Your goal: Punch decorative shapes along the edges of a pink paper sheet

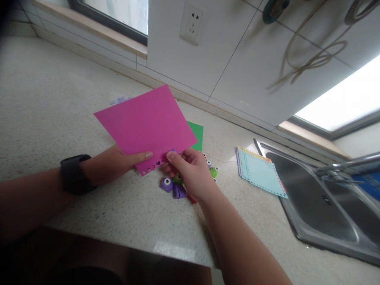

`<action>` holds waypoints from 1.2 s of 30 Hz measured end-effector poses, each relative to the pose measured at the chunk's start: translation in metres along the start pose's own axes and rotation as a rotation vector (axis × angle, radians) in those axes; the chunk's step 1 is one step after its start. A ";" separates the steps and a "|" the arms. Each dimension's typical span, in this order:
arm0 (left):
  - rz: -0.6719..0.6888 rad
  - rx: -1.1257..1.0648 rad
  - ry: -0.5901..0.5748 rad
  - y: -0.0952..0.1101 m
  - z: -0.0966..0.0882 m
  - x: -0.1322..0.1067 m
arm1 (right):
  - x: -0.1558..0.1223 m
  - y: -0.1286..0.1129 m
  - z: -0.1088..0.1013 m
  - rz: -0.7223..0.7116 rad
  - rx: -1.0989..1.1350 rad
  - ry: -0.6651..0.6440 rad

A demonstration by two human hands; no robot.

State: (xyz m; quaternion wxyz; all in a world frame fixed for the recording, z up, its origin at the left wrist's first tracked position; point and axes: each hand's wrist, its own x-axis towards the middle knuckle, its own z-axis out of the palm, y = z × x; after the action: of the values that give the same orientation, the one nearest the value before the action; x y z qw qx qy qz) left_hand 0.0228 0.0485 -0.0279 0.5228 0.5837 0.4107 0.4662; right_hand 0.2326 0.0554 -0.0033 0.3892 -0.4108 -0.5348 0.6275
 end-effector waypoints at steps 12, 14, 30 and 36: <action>-0.032 0.011 0.002 0.001 0.000 -0.001 | -0.001 -0.001 0.001 -0.014 -0.013 0.015; -0.025 -0.002 -0.001 -0.001 0.000 -0.001 | -0.001 -0.001 0.001 -0.029 -0.016 0.015; 0.009 -0.057 -0.062 0.004 -0.001 0.002 | 0.001 -0.005 -0.003 -0.067 0.005 0.047; -0.028 -0.135 -0.028 -0.003 -0.001 0.001 | 0.001 -0.011 -0.014 -0.065 0.067 0.156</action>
State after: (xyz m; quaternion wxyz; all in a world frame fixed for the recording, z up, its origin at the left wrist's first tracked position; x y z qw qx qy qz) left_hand 0.0225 0.0501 -0.0304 0.5732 0.5477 0.3792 0.4772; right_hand 0.2455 0.0625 0.0065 0.4635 -0.4277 -0.4946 0.5981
